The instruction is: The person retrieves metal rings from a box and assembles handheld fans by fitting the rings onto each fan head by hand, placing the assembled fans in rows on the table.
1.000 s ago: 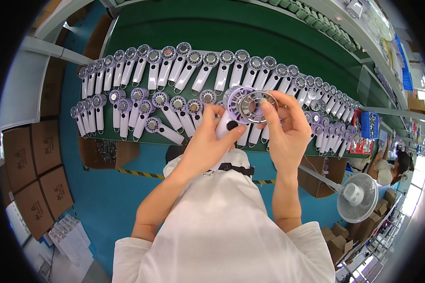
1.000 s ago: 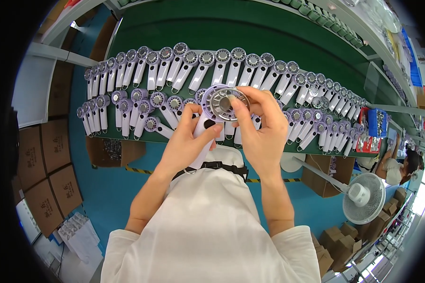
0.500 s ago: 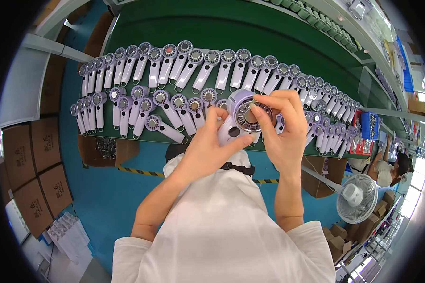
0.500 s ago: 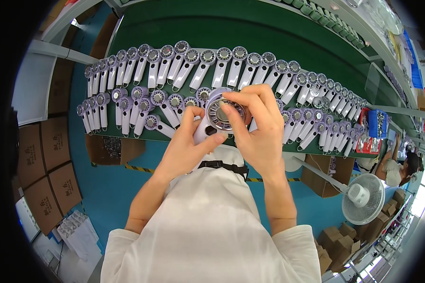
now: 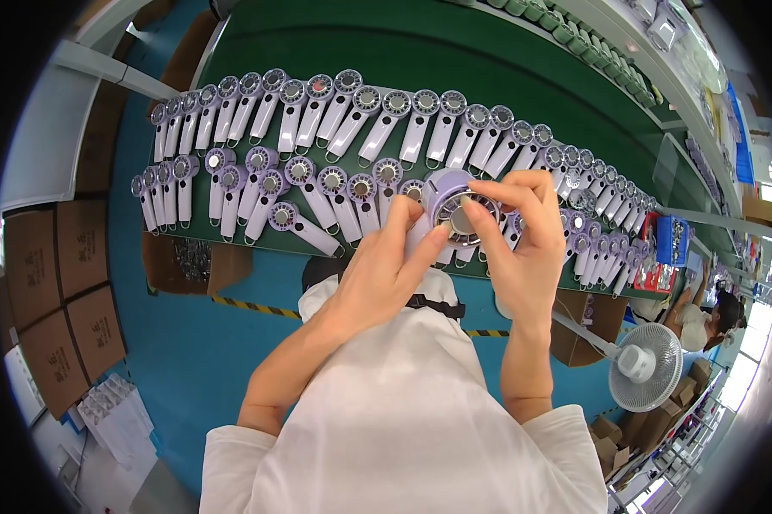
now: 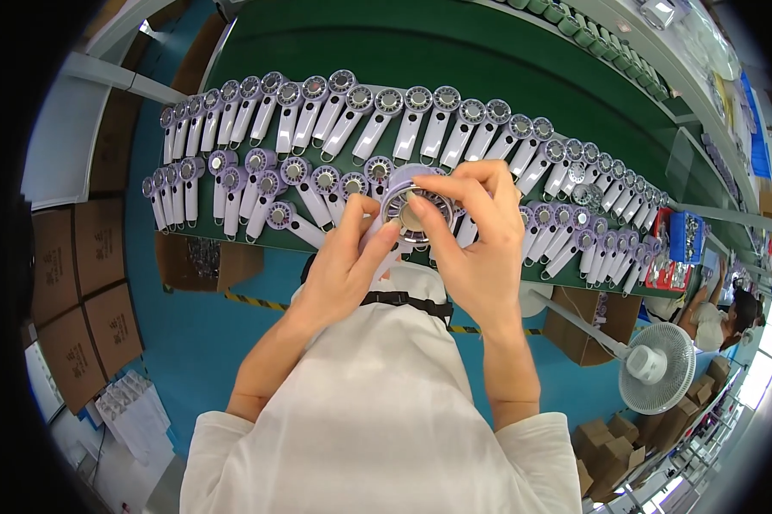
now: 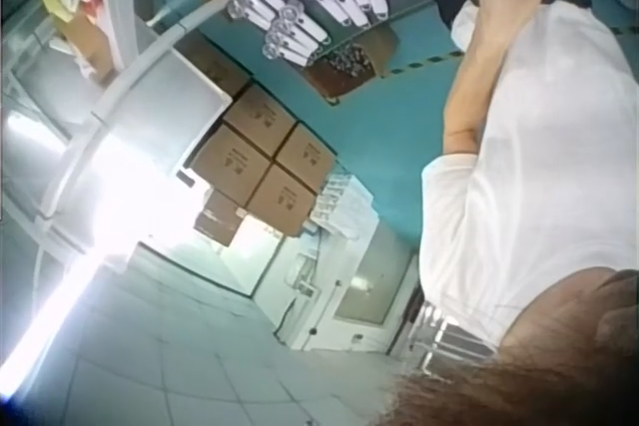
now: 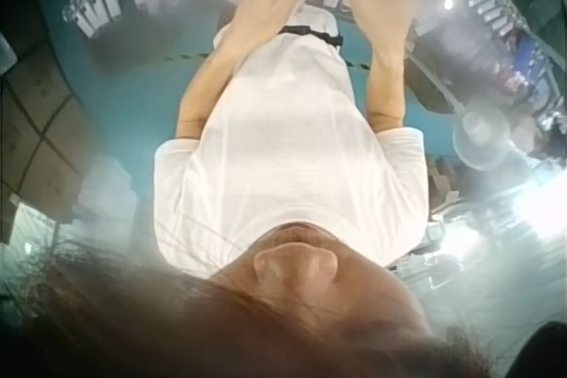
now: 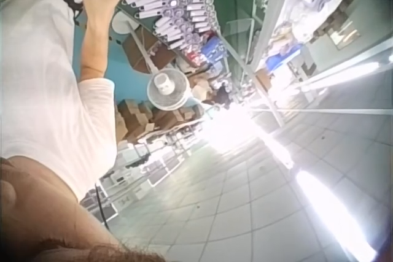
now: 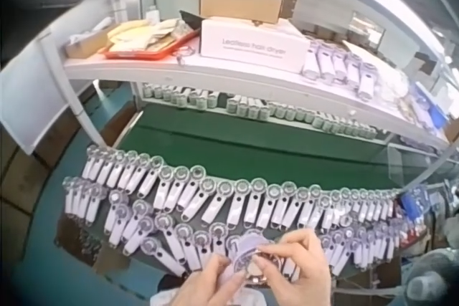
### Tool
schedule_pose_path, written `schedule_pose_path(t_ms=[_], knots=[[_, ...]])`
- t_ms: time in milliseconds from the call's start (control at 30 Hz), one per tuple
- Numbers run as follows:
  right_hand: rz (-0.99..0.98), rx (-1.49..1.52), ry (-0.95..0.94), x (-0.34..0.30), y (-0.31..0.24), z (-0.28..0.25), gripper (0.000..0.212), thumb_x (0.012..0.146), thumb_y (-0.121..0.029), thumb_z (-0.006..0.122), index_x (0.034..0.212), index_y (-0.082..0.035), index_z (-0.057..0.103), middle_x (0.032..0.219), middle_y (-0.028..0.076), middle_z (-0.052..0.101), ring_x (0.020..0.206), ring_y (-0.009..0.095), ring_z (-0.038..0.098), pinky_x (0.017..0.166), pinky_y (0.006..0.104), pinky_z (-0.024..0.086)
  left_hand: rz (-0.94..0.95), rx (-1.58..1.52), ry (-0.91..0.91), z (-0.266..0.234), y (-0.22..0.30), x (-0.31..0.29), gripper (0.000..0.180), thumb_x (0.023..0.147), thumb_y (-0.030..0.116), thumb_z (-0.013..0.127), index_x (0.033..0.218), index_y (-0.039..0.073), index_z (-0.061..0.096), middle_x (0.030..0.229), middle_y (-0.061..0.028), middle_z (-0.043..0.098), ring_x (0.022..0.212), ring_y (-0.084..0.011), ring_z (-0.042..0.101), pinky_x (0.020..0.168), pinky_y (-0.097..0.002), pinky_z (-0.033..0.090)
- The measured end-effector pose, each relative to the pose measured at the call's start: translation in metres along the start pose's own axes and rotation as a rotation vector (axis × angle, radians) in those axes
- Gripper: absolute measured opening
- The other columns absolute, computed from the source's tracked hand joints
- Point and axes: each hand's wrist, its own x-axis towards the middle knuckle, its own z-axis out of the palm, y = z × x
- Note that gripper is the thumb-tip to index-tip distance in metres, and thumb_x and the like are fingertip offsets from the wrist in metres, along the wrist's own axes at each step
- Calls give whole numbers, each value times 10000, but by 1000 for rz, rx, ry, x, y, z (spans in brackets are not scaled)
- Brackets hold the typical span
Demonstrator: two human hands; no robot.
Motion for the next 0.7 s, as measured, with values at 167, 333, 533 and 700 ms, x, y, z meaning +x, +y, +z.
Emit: schedule_pose_path(t_ms=[167,333,533,700], knots=[[6,39,-50,2,-6,-4,175,746,-25,761,909,-65,712,838,38,562,743,149,526,703,278,399,76,11,77,0,-5,-2,341,994,320,517,1058,10,390,708,-172,579,569,-315,579,566,-410,426],[-28,14,-48,3,-9,-4,189,738,-21,767,913,-69,716,819,34,566,697,138,521,685,265,397,121,-19,125,1,-3,-2,321,986,292,534,1056,11,395,704,-179,582,586,-322,585,567,-411,426],[-50,45,-67,5,-1,2,414,718,-74,804,1110,-87,671,1123,93,534,918,181,584,864,322,456,109,46,98,-4,-2,-5,290,991,265,518,1051,10,394,727,-170,603,592,-296,609,545,-387,432],[301,398,-373,4,18,-3,797,711,-154,842,1386,-45,433,1309,136,515,1192,265,542,1028,397,399,95,-110,47,-10,-12,-6,288,1002,279,488,1045,10,394,663,-150,595,562,-263,603,539,-374,434]])
